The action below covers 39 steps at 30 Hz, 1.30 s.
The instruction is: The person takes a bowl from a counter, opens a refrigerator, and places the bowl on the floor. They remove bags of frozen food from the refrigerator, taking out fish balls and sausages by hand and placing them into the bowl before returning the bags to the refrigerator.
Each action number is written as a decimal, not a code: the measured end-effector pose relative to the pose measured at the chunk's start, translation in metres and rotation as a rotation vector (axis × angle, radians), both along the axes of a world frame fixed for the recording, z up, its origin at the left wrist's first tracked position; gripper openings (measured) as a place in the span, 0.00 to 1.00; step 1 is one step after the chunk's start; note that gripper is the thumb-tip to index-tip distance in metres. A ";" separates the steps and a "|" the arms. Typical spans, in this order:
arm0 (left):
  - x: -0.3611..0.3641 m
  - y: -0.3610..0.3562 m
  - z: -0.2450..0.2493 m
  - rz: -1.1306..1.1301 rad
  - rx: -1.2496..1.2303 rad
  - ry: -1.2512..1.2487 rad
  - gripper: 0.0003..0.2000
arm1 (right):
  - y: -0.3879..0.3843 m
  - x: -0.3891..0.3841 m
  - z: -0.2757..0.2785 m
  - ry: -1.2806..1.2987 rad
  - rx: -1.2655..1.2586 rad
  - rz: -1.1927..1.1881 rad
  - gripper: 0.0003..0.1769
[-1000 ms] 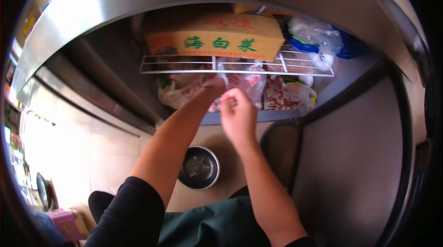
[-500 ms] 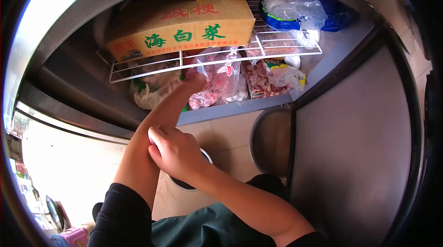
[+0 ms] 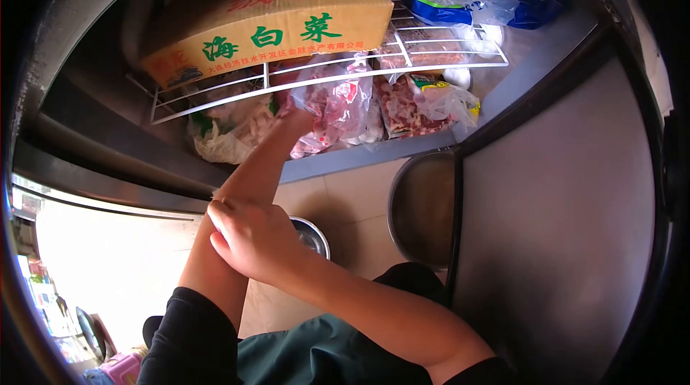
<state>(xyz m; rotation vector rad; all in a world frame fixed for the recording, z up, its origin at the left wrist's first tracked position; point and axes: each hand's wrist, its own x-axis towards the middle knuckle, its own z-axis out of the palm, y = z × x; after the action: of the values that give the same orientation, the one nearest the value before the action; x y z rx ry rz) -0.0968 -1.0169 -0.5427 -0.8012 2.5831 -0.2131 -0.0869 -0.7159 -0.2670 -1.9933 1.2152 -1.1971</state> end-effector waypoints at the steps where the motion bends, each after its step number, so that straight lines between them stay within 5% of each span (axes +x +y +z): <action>1: 0.004 0.006 0.001 0.004 0.004 0.003 0.11 | -0.001 0.000 0.000 -0.001 0.000 0.002 0.08; 30: 0.003 0.034 0.049 0.206 0.128 0.055 0.11 | -0.012 -0.009 -0.003 -0.001 0.215 0.000 0.05; 39: 0.010 0.031 0.067 0.266 0.139 0.090 0.11 | -0.039 -0.016 -0.020 -0.207 0.261 -0.053 0.05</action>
<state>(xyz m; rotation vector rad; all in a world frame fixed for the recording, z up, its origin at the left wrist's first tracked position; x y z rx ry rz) -0.0866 -0.9859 -0.4756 -1.1100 2.5055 0.0827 -0.1032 -0.7550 -0.2871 -1.6163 1.2544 -1.1711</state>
